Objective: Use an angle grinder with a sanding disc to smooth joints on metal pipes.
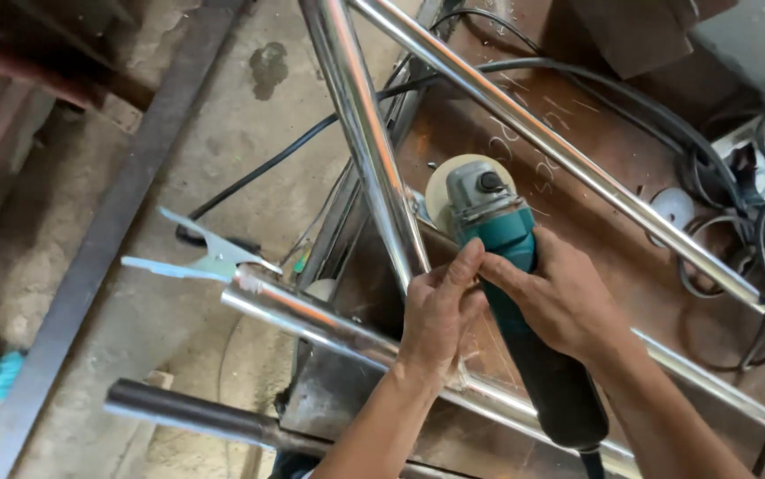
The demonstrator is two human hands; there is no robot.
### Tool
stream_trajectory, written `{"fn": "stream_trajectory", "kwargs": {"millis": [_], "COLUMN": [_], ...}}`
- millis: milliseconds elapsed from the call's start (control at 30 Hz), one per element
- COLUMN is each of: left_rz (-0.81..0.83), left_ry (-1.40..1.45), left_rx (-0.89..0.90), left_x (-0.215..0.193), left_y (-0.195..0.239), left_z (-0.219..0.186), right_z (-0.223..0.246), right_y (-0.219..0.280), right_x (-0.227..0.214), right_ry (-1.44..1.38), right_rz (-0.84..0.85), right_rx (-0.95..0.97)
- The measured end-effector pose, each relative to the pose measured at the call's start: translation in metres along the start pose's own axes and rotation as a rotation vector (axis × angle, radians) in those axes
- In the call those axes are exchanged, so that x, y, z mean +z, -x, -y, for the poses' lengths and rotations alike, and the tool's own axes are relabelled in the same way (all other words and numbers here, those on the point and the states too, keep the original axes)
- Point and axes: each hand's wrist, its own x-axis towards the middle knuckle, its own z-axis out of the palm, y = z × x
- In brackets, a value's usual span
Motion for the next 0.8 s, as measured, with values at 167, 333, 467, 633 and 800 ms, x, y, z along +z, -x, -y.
{"fn": "stream_trajectory", "kwargs": {"millis": [167, 333, 467, 633, 800], "left_rz": [0.238, 0.283, 0.248, 0.239, 0.233], "left_ry": [0.223, 0.257, 0.229, 0.247, 0.295], "left_rx": [-0.195, -0.236, -0.226, -0.211, -0.21], "left_x": [-0.017, -0.013, -0.013, -0.015, -0.013], "left_y": [-0.019, -0.026, -0.028, -0.03, -0.035], "left_z": [0.002, -0.016, -0.018, -0.016, -0.015], "right_z": [0.057, 0.083, 0.087, 0.086, 0.088], "right_y": [-0.014, -0.027, -0.033, -0.039, -0.045], "right_x": [-0.025, -0.036, -0.036, -0.034, -0.038], "right_ry": [-0.125, -0.278, -0.428, -0.144, -0.133], "right_rz": [0.138, 0.226, 0.261, 0.235, 0.237], "right_rx": [0.21, 0.291, 0.336, 0.334, 0.316]}}
